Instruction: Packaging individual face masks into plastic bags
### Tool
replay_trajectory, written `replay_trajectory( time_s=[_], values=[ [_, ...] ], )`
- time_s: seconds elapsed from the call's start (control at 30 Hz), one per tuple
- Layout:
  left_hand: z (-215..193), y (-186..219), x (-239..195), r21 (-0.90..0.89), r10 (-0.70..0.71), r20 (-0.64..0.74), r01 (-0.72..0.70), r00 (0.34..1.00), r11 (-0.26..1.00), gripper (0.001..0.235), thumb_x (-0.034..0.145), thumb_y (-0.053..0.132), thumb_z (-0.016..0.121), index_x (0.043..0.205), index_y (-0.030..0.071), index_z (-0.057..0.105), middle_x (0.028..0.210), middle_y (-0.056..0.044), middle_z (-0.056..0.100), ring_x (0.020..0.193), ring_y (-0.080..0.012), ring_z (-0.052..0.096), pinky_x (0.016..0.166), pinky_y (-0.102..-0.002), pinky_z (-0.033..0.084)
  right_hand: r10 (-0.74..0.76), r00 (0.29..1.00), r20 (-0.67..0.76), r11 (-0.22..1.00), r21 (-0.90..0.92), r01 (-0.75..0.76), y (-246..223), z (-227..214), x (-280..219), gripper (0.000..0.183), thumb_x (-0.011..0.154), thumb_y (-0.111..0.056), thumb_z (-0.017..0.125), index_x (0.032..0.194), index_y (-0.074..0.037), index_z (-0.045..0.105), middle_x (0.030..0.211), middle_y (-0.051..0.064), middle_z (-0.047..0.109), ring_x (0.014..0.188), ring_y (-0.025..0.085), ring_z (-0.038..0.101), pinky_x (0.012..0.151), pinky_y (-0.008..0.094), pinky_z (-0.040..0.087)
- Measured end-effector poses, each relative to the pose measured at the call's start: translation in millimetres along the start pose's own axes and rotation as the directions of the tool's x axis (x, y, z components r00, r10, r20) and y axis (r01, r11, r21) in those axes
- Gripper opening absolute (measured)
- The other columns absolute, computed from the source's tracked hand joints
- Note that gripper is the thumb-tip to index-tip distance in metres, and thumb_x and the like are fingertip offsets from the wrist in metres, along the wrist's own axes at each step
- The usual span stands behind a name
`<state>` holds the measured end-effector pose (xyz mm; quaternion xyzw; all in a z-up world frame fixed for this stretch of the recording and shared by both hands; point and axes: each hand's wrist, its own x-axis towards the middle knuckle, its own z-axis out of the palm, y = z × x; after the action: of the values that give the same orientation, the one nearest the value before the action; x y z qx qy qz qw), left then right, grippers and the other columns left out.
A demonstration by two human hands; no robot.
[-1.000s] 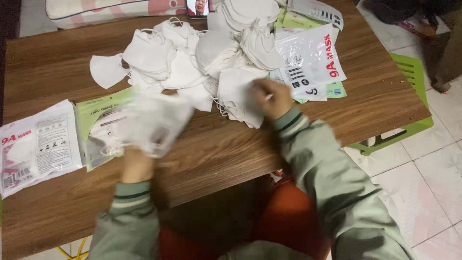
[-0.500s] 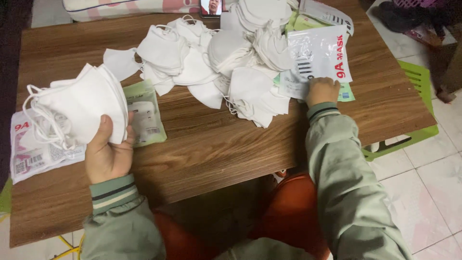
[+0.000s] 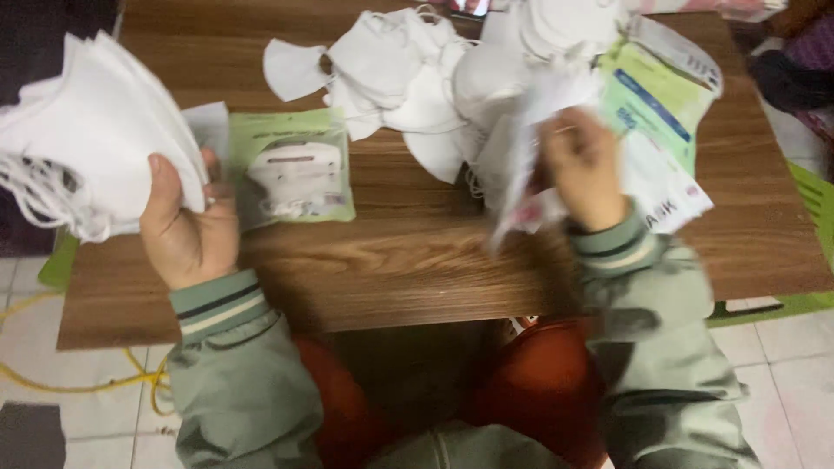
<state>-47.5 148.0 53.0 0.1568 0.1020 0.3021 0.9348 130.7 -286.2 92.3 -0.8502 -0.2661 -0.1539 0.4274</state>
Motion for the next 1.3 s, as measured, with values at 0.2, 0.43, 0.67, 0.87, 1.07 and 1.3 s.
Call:
replay_trajectory(
  time_s=[0.2, 0.43, 0.67, 0.87, 1.07, 1.3],
  values=[
    [10, -1, -12, 0.214, -0.033, 0.217, -0.015, 0.976, 0.977, 0.027, 0.102, 0.023, 0.064, 0.126, 0.010, 0.067, 0.121, -0.013, 0.076, 0.102, -0.0222, 0.078, 0.067, -0.017, 0.063, 0.338, 0.812, 0.475, 0.562, 0.591, -0.579, -81, 194, -39, 0.017, 0.099, -0.013, 0.061, 0.096, 0.003, 0.066, 0.069, 0.019, 0.065, 0.048, 0.030, 0.072, 0.038, 0.038, 0.062],
    [51, -44, -46, 0.421, -0.034, 0.046, 0.011, 0.998, 0.907, 0.020, 0.094, 0.010, 0.075, 0.113, 0.011, 0.070, 0.106, -0.008, 0.079, 0.089, -0.0234, 0.080, 0.063, -0.032, 0.066, 0.228, 0.742, 0.631, 0.378, 0.645, -0.664, -96, 170, -32, 0.059, 0.099, -0.046, 0.059, 0.134, 0.001, 0.058, 0.123, 0.027, 0.068, 0.096, 0.031, 0.077, 0.073, 0.040, 0.068],
    [66, -123, -71, 0.935, -0.470, 0.313, -0.182, 0.825, 0.303, 0.039, 0.089, 0.037, 0.075, 0.113, 0.007, 0.071, 0.113, -0.019, 0.075, 0.105, -0.0432, 0.072, 0.083, -0.050, 0.062, 0.352, 0.836, 0.421, 0.273, 0.808, -0.522, -81, 117, -29, 0.062, 0.083, -0.009, 0.085, 0.137, -0.002, 0.056, 0.122, 0.019, 0.070, 0.104, 0.036, 0.073, 0.089, 0.057, 0.062],
    [6, -157, -51, 0.666, -0.432, 0.264, -0.487, 0.862, -0.565, 0.077, 0.086, 0.049, 0.077, 0.141, 0.004, 0.047, 0.115, -0.023, 0.062, 0.106, -0.0456, 0.066, 0.078, -0.052, 0.061, 0.568, 0.798, 0.200, 0.529, 0.655, -0.540, -19, 95, -17, 0.060, 0.081, -0.016, 0.093, 0.130, -0.006, 0.060, 0.111, 0.014, 0.074, 0.098, 0.031, 0.075, 0.086, 0.050, 0.063],
    [-69, -220, -73, 0.340, -0.395, 0.383, -0.525, 0.835, -0.780, 0.110, 0.070, 0.064, 0.079, 0.148, -0.007, 0.046, 0.104, -0.033, 0.069, 0.099, -0.0469, 0.067, 0.079, -0.046, 0.057, 0.559, 0.799, 0.222, 0.696, 0.398, -0.598, -17, 80, -13, 0.038, 0.082, -0.018, 0.090, 0.113, -0.007, 0.072, 0.090, 0.012, 0.076, 0.078, 0.024, 0.076, 0.067, 0.040, 0.065],
    [-4, -174, -73, 0.617, -0.439, 0.209, -0.466, 0.874, -0.634, 0.092, 0.079, 0.033, 0.083, 0.154, 0.006, 0.036, 0.105, -0.019, 0.066, 0.097, -0.0377, 0.068, 0.083, -0.050, 0.054, 0.352, 0.636, 0.687, 0.823, 0.096, -0.560, 2, 61, -18, 0.030, 0.086, -0.014, 0.081, 0.114, -0.005, 0.077, 0.105, 0.015, 0.077, 0.094, 0.028, 0.071, 0.094, 0.042, 0.055]
  ],
)
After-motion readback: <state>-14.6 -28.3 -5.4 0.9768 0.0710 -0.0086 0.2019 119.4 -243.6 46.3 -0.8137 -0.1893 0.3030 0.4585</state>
